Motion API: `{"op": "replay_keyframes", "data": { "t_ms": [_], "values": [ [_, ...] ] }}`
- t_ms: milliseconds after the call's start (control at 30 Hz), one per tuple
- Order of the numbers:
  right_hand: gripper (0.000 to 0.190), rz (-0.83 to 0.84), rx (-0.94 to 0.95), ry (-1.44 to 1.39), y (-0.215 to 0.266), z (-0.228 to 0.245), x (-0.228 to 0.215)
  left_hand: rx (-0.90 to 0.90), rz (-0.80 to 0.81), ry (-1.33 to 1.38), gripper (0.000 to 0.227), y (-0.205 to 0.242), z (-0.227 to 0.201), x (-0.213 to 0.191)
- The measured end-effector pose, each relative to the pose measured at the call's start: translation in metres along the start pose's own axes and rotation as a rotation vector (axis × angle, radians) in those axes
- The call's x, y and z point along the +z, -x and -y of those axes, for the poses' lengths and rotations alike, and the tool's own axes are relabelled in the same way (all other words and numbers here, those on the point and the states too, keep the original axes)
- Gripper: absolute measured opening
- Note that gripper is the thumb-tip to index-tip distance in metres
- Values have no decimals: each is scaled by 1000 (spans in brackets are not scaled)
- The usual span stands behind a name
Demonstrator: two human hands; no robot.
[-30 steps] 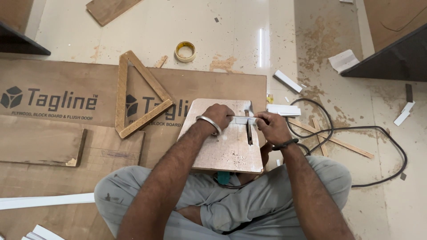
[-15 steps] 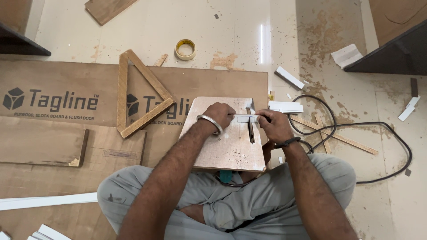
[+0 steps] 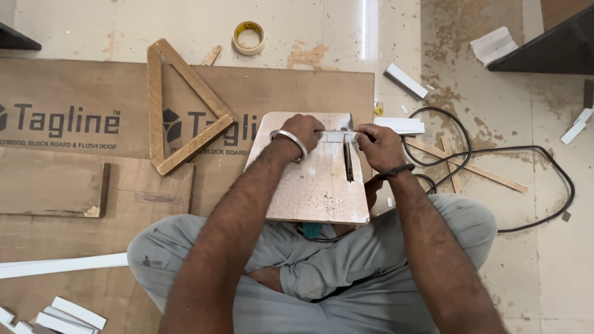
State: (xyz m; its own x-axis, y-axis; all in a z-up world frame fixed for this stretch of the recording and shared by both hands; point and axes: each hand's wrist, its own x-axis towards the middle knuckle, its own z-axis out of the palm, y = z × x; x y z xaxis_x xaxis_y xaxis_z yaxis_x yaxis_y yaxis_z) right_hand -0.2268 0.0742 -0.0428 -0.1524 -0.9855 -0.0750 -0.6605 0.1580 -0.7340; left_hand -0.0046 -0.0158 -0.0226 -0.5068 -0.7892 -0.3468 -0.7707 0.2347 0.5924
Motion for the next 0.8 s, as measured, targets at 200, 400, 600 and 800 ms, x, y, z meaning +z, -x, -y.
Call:
{"op": "replay_keyframes", "data": {
  "t_ms": [200, 400, 600, 800],
  "values": [
    [26, 16, 34, 21, 4, 12, -5, 104, -55, -12, 21, 4, 5, 1],
    [26, 24, 5, 1, 5, 10, -5, 84, -28, -49, 20, 9, -1, -4],
    [26, 29, 24, -14, 8, 13, -7, 50, -4, -59, 21, 14, -6, -6],
    [26, 43, -24, -50, 12, 9, -8, 11, 32, -43, 22, 20, -13, -11]
  ]
}}
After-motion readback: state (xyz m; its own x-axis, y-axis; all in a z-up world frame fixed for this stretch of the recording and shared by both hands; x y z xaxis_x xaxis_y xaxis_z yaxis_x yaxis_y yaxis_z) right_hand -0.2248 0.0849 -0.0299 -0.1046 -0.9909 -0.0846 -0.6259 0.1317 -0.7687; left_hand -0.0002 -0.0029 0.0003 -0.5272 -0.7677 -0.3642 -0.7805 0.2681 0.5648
